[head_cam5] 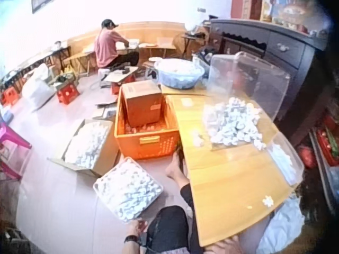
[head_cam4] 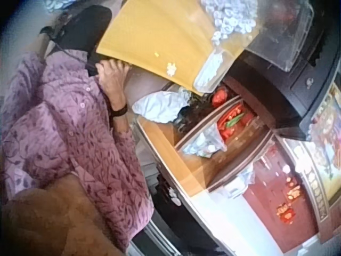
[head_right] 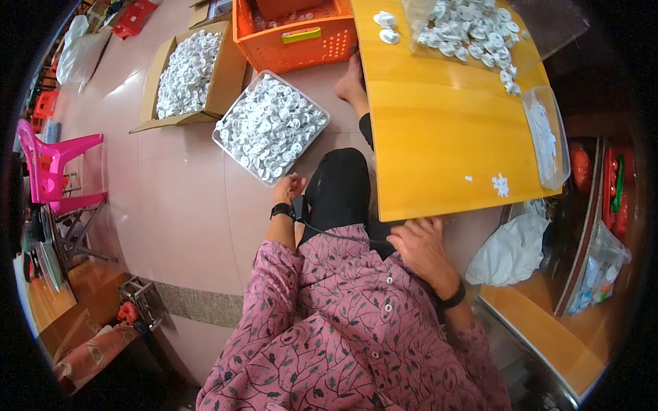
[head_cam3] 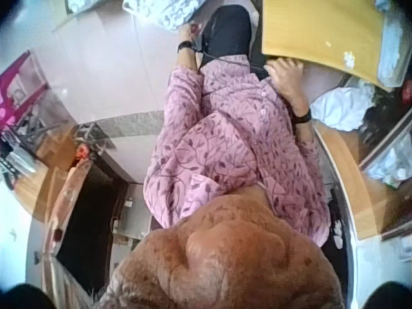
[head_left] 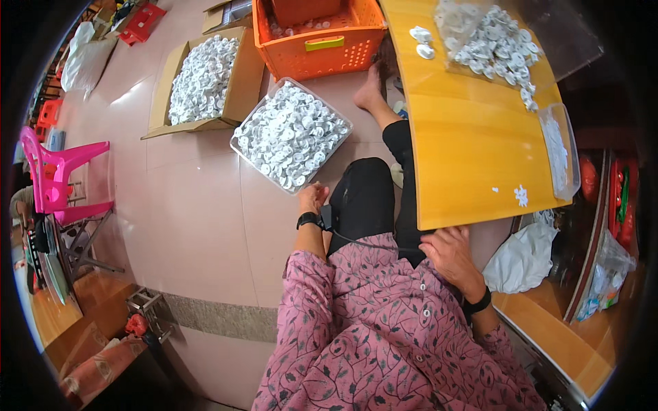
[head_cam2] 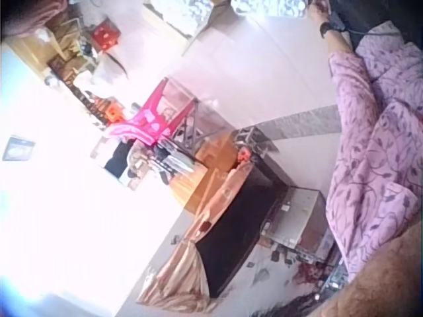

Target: Assemble small plastic components by inserting white plastic pins into circular base plates.

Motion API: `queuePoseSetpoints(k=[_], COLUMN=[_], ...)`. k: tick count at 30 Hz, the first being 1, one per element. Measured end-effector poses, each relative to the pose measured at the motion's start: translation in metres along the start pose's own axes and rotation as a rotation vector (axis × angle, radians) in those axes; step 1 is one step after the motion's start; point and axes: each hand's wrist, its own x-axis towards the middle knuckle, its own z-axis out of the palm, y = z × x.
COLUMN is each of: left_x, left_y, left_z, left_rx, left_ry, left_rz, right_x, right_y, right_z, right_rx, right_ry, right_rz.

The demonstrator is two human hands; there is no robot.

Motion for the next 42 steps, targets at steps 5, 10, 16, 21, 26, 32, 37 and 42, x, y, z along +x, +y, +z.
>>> queuePoseSetpoints(k=[5, 10, 16, 21, 26, 32, 37, 42], left_x=[0.029, 0.039, 0.069, 0.065, 0.099, 0.064, 0.048, -0.016], left_y=[-0.023, -0.038, -0.055, -0.078, -0.073, -0.042, -0.025, 0.024], left_z=[-0.004, 0.028, 0.025, 0.081, 0.046, 0.068, 0.061, 0.065], left_rx=[0.54, 0.463, 0.747, 0.843, 0.932, 0.831, 0.493, 0.487], left_ry=[-0.167, -0.104, -0.193, -0.37, -0.5, -0.483, -0.373, -0.424], left_rz=[0.152, 0.053, -0.078, -0.093, 0.11, -0.124, -0.057, 0.06], right_x=[0.016, 0.033, 0.034, 0.033, 0.044, 0.056, 0.064, 0.042], right_y=[-0.006, -0.007, 0.011, 0.022, 0.018, 0.009, 0.003, 0.011], right_z=[-0.003, -0.009, 0.02, 0.024, 0.02, 0.014, -0.007, 0.025], right_rx=[0.393, 0.578, 0.393, 0.658, 0.837, 0.719, 0.855, 0.462], right_ry=[-0.242, -0.337, -0.224, -0.262, -0.212, -0.167, -0.236, -0.12], right_rz=[-0.02, 0.138, -0.112, 0.207, 0.127, 0.161, 0.268, -0.118])
